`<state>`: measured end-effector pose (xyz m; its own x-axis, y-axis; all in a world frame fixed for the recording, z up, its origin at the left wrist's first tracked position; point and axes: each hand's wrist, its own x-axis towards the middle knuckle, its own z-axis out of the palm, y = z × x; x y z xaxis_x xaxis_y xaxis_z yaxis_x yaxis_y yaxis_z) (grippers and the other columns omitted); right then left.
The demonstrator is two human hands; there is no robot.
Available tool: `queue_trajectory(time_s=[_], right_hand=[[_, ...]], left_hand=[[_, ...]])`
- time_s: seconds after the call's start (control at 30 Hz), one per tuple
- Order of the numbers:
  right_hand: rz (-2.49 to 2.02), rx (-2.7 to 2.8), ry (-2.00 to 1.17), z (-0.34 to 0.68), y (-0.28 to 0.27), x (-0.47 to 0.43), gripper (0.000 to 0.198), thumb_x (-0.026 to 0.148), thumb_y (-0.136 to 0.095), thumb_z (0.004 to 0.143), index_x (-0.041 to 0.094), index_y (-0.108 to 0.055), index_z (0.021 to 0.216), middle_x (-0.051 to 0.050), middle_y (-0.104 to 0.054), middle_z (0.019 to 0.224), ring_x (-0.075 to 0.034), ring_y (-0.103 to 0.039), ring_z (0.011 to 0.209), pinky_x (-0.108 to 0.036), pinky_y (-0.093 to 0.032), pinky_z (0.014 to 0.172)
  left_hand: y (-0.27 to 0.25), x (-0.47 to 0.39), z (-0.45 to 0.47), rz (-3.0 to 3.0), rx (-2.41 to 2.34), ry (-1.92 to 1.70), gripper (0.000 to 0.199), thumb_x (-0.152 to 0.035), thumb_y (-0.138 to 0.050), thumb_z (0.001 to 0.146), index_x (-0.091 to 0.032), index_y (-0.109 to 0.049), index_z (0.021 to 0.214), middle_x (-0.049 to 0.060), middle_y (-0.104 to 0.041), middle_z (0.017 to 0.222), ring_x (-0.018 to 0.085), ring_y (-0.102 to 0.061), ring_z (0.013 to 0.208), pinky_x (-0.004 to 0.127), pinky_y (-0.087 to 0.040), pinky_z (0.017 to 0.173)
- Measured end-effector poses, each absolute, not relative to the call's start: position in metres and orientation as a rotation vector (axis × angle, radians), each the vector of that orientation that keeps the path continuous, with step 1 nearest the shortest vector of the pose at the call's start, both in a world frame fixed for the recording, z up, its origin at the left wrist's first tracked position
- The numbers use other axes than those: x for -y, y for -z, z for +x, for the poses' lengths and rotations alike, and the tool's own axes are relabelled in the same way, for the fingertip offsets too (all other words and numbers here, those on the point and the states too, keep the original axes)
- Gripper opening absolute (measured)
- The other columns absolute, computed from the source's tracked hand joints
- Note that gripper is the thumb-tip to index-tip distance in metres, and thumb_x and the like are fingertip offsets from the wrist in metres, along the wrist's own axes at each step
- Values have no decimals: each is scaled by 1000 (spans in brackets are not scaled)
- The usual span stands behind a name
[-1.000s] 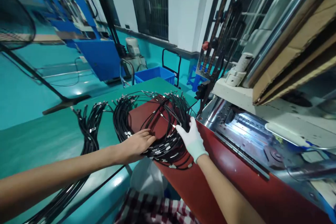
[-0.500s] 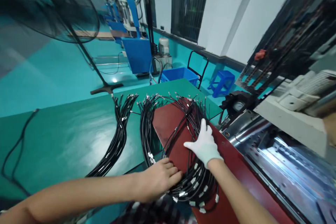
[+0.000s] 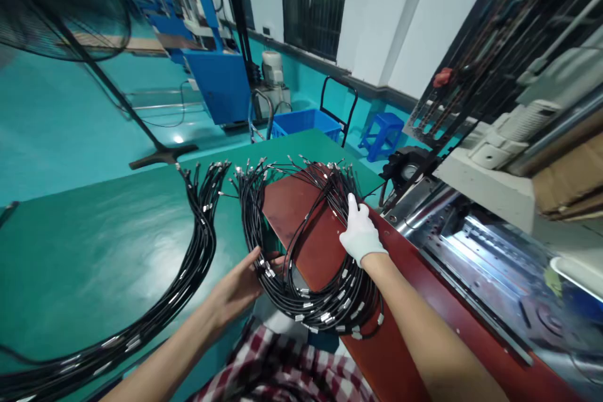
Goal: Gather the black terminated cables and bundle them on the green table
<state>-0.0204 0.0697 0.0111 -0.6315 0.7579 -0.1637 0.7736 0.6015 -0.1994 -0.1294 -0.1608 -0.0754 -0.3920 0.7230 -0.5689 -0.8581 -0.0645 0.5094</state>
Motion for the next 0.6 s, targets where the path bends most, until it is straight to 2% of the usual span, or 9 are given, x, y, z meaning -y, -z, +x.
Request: queue_trajectory(time_s=[0.07, 0.13, 0.17, 0.23, 0.3, 0.33, 0.47, 0.53, 0.6], right_hand=[[1274, -2845, 291, -12, -13, -63, 92, 14, -59, 74, 20, -12, 153, -18, -30, 149, -36, -54, 117, -49, -44, 95], [1226, -3017, 226, -6, -15, -55, 75, 21, -61, 79, 16, -31, 147, -19, -33, 148, -39, -42, 128, -53, -35, 103], [1222, -3071, 361, -6, -15, -51, 63, 25, -62, 81, 15, -42, 140, -19, -38, 144, -38, -38, 131, -54, -32, 105], [1218, -2963, 990, -18, -14, -45, 41, 36, -63, 83, 13, -57, 117, -20, -56, 124, -34, -49, 121, -51, -39, 100], [1183, -2634, 1586, -44, -10, -41, 32, 41, -58, 87, 12, -57, 101, -15, -65, 95, -24, -64, 91, -39, -51, 81], [1151, -2525, 1743, -61, -8, -38, 29, 40, -54, 90, 12, -55, 98, -12, -65, 84, -18, -64, 75, -33, -53, 71], [1024, -2546, 1946, -118, -5, -11, 26, 23, -29, 97, 13, -49, 110, -1, -60, 71, -7, -47, 46, -19, -41, 48], [801, -2634, 1928, -126, -7, 7, 31, 24, -33, 96, 17, -48, 122, 2, -58, 67, -7, -45, 44, -19, -39, 48], [565, -2769, 1663, -124, -7, 19, 39, 26, -38, 95, 21, -46, 133, 2, -61, 67, -8, -50, 48, -21, -43, 55]], left_hand=[[70, 145, -128, -273, -919, -1688, 18, -26, -62, 87, -9, -63, 93, 11, -71, 87, 18, -68, 71, 30, -55, 70], [62, 141, -123, -237, -988, -1700, 13, -20, -65, 84, -8, -64, 89, 9, -70, 79, 13, -64, 60, 25, -53, 62], [58, 142, -119, -177, -1035, -1713, 14, -20, -68, 82, -8, -64, 87, 8, -70, 78, 12, -62, 57, 23, -51, 59], [49, 149, -108, -26, -1113, -1749, 21, -25, -75, 76, -9, -63, 83, 8, -71, 81, 11, -61, 56, 21, -48, 57], [41, 156, -95, 79, -1155, -1765, 29, -32, -78, 73, -11, -60, 81, 8, -71, 87, 12, -63, 59, 21, -46, 57], [39, 158, -88, 93, -1161, -1761, 31, -34, -78, 72, -12, -59, 82, 8, -71, 89, 12, -64, 60, 21, -46, 58], [46, 160, -67, 2, -1086, -1736, 32, -34, -79, 71, -15, -57, 86, 4, -69, 75, 14, -64, 63, 24, -46, 62], [57, 161, -66, -66, -1000, -1755, 33, -30, -82, 67, -14, -60, 86, 2, -68, 70, 15, -64, 63, 26, -48, 65], [66, 165, -74, -139, -886, -1763, 37, -27, -85, 62, -12, -64, 88, 4, -70, 73, 16, -66, 67, 28, -51, 70]])
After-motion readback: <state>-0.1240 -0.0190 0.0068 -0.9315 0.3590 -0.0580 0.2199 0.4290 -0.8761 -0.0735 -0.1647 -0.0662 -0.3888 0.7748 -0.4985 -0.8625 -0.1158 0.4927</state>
